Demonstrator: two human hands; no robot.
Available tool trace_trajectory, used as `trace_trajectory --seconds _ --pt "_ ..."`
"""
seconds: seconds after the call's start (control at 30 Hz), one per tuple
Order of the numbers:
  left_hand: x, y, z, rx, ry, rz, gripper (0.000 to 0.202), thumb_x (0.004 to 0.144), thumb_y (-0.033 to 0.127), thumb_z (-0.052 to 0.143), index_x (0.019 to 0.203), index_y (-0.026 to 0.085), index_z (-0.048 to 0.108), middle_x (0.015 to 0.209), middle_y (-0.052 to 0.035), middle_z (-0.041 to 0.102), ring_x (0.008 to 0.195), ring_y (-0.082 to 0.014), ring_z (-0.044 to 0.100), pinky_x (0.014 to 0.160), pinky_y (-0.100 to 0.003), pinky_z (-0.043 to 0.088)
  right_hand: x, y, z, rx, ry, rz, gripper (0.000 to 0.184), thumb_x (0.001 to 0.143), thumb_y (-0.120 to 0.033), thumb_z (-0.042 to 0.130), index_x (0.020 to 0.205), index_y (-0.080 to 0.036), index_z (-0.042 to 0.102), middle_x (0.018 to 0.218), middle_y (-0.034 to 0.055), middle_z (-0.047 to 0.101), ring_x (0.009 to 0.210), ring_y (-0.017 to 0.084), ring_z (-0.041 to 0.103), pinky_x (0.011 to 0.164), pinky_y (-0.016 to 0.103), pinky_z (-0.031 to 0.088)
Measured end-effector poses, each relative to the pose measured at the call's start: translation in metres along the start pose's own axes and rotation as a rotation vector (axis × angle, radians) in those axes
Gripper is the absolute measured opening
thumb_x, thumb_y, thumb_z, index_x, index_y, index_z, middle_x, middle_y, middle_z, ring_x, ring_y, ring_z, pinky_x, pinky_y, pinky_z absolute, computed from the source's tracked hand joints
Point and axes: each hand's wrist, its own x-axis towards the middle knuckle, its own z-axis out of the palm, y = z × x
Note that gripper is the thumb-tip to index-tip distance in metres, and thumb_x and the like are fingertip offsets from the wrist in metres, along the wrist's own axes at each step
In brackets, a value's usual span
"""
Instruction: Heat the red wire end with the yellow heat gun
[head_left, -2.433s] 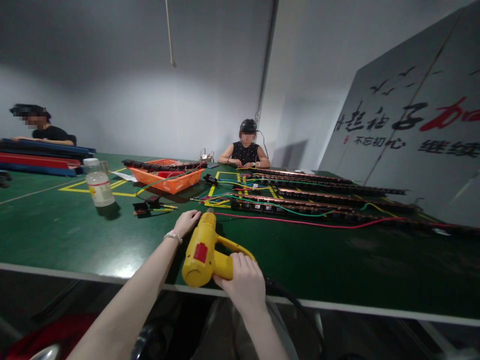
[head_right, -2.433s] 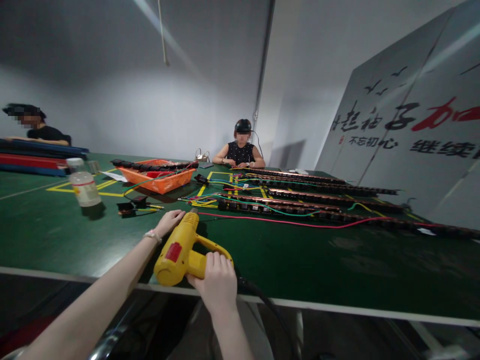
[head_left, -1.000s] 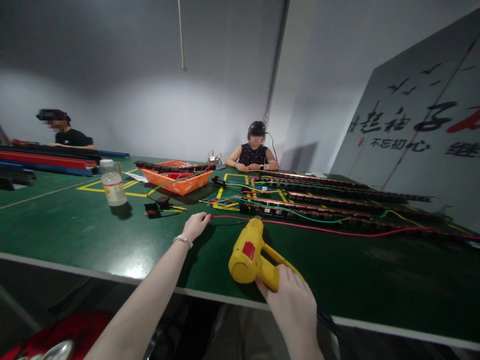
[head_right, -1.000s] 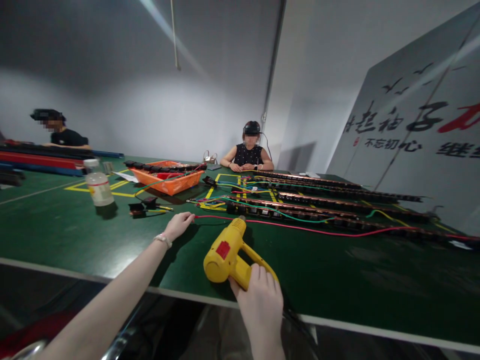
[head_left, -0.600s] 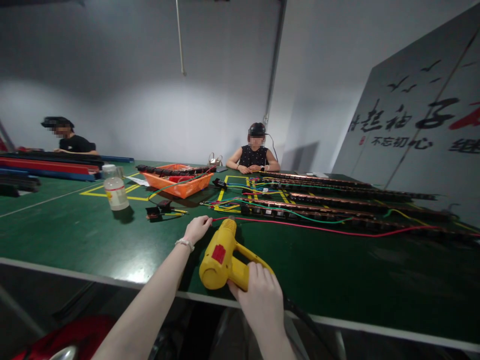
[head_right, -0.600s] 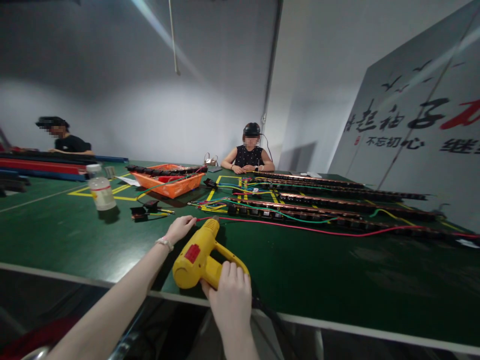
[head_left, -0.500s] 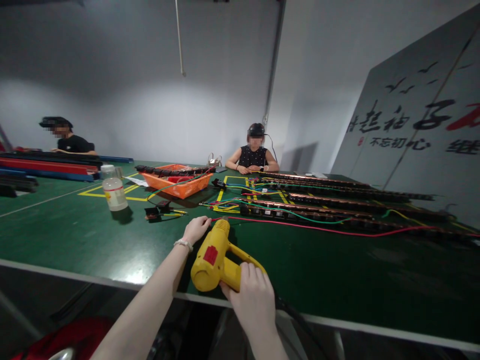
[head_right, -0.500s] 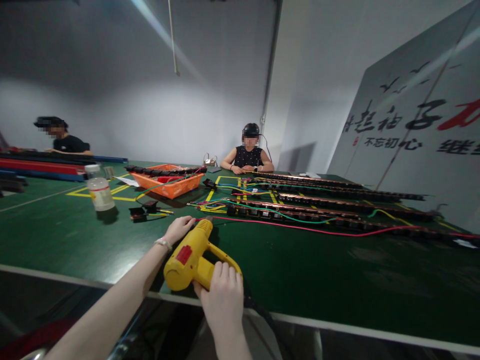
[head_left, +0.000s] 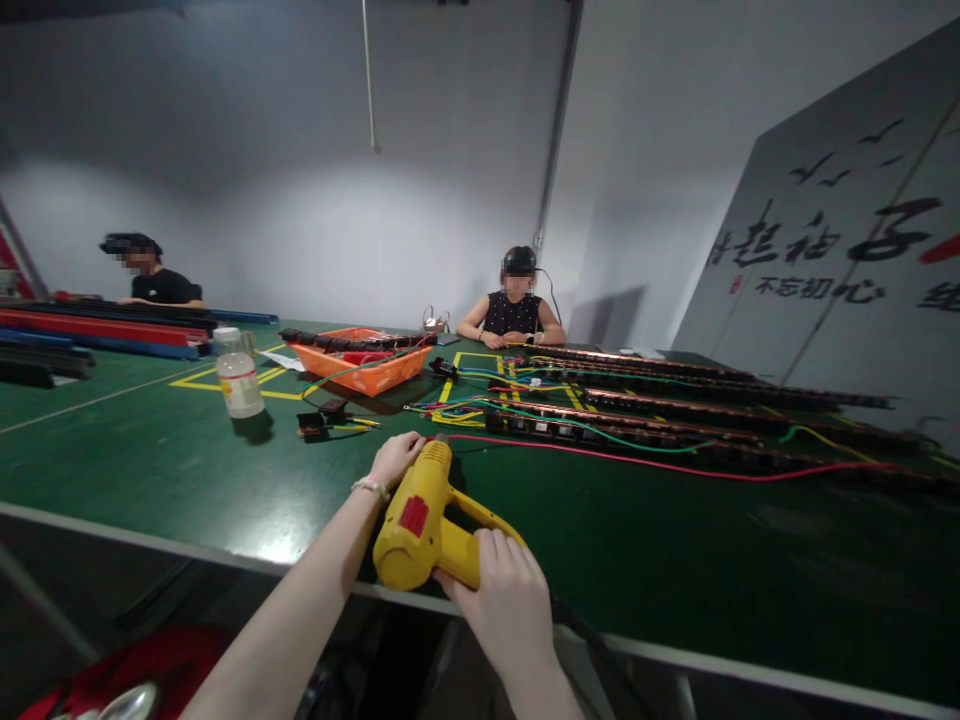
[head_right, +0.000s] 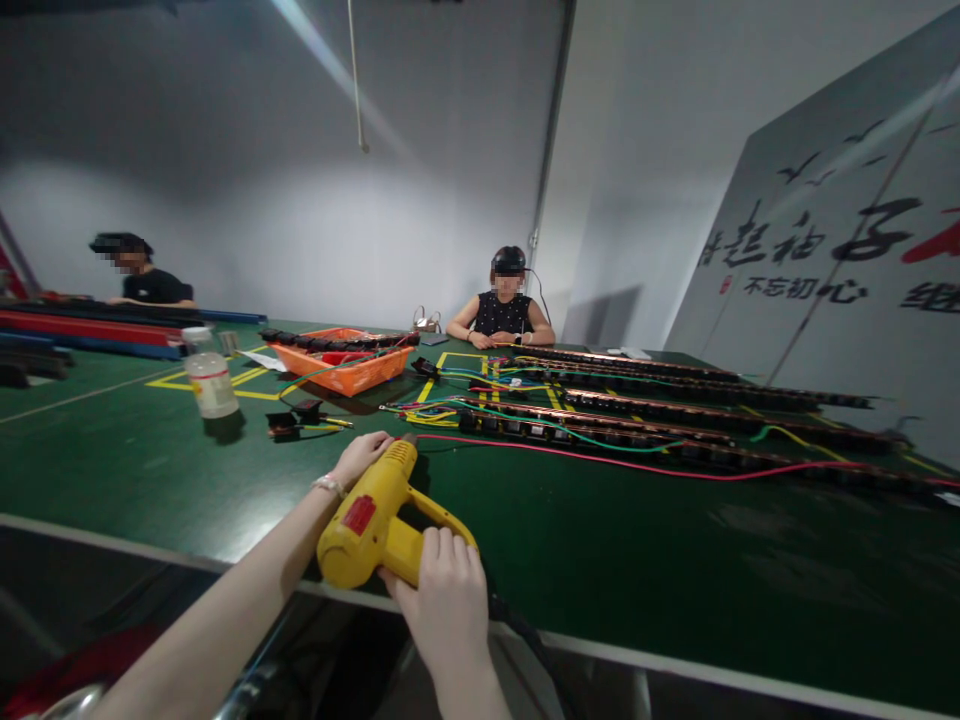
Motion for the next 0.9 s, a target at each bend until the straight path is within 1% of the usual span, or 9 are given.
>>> trace_trajectory --seconds 0.13,0.27,0.53,0.67,0.77,0.9 --pt "-0.001 -0.002 0.002 -0.018 0.038 0.024 0.036 0.088 0.041 0.035 0.081 0.02 0.064 0.086 -0.0061 0.068 0.078 -0.0168 0.058 0.063 -0.023 0.035 0.002 0.016 0.003 0.048 0.027 0.001 0.045 0.064 -0.059 0.067 0.08 -0.02 0.051 0.073 0.0014 0.057 0.07 0.019 0.053 0.066 0.031 0.036" --pt "-0.001 -0.002 0.004 -0.013 0.05 0.024 0.035 0.087 0.041 0.036 0.082 0.02 0.064 0.085 -0.0056 0.067 0.077 -0.0171 0.059 0.062 -0.023 0.035 0.004 0.034 -0.003 0.074 0.023 0.014 0.047 0.067 -0.066 0.059 0.078 -0.021 0.053 0.073 0.0017 0.059 0.071 0.019 0.056 0.066 0.03 0.036" --pt "-0.002 -0.002 0.003 -0.024 0.04 0.019 0.035 0.087 0.041 0.036 0.08 0.02 0.063 0.078 -0.0036 0.066 0.071 -0.0159 0.057 0.06 -0.023 0.034 0.003 0.06 -0.021 -0.035 -0.028 0.047 0.043 0.068 -0.061 0.062 0.079 -0.02 0.056 0.076 0.0015 0.063 0.072 0.017 0.059 0.065 0.028 0.039" --pt "-0.004 0.0 0.001 -0.033 0.035 0.009 0.035 0.087 0.041 0.036 0.079 0.019 0.062 0.077 -0.0031 0.065 0.07 -0.0149 0.056 0.059 -0.023 0.032 0.003 0.075 -0.03 -0.074 -0.083 0.118 0.04 0.068 -0.06 0.061 0.08 -0.022 0.056 0.078 0.0005 0.064 0.073 0.017 0.06 0.062 0.027 0.039" --pt "-0.005 0.003 0.001 -0.037 0.036 0.001 0.035 0.087 0.04 0.036 0.077 0.019 0.061 0.072 -0.0023 0.064 0.067 -0.014 0.054 0.057 -0.022 0.03 0.001 0.087 -0.039 -0.106 -0.107 0.175 0.039 0.071 -0.059 0.058 0.08 -0.022 0.057 0.078 0.0012 0.064 0.073 0.018 0.06 0.063 0.028 0.04" --pt "-0.005 0.004 0.002 -0.05 0.033 -0.007 0.034 0.087 0.039 0.036 0.076 0.02 0.061 0.07 -0.002 0.062 0.065 -0.0138 0.053 0.055 -0.022 0.029 -0.004 0.099 -0.046 -0.141 -0.1 0.214 0.038 0.074 -0.059 0.052 0.078 -0.022 0.055 0.078 0.0025 0.064 0.073 0.019 0.06 0.064 0.03 0.04"
